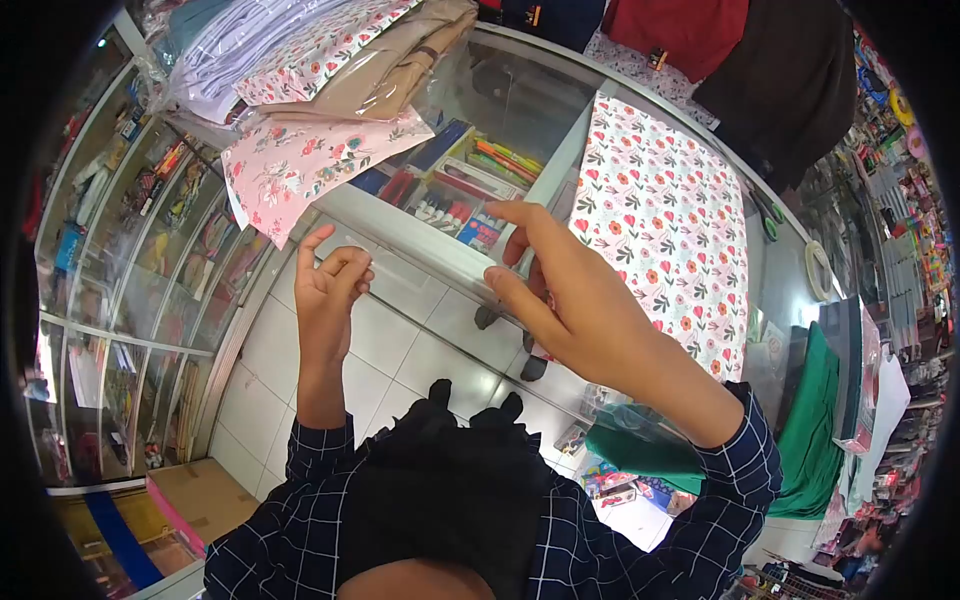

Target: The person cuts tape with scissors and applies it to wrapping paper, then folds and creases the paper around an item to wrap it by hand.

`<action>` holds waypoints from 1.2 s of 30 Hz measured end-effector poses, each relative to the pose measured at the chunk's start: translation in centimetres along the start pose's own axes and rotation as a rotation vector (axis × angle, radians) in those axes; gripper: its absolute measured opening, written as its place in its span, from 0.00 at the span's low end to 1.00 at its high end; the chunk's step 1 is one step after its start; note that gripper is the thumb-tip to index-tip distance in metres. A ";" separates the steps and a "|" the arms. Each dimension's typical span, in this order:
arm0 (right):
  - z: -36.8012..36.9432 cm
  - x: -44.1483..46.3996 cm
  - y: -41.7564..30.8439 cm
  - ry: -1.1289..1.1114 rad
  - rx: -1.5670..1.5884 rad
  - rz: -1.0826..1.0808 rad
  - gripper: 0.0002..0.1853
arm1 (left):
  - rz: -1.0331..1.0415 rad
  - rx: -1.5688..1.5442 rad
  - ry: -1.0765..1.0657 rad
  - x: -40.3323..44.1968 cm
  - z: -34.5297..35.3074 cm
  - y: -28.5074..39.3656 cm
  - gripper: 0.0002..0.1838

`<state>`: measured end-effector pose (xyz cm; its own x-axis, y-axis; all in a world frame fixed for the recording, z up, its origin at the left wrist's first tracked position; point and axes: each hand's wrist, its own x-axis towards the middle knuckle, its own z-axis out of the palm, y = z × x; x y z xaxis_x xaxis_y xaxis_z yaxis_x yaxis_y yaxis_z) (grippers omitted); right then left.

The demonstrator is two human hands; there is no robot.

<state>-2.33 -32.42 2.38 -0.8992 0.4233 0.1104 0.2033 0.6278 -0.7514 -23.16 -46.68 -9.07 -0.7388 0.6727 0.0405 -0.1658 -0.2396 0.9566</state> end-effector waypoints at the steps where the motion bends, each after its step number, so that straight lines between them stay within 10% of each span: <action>1: 0.0 0.0 0.1 -0.009 0.022 0.029 0.24 | 0.000 0.006 0.003 0.2 -0.4 -0.3 0.29; 36: 0.6 0.1 1.2 -0.025 0.087 0.080 0.23 | -0.151 0.111 0.047 0.9 -1.6 -1.8 0.20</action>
<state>-2.37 -32.05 1.12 -0.8914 0.4521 0.0324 0.2408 0.5330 -0.8111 -24.56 -46.75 -11.22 -0.7412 0.6611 -0.1166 -0.2054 -0.0580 0.9770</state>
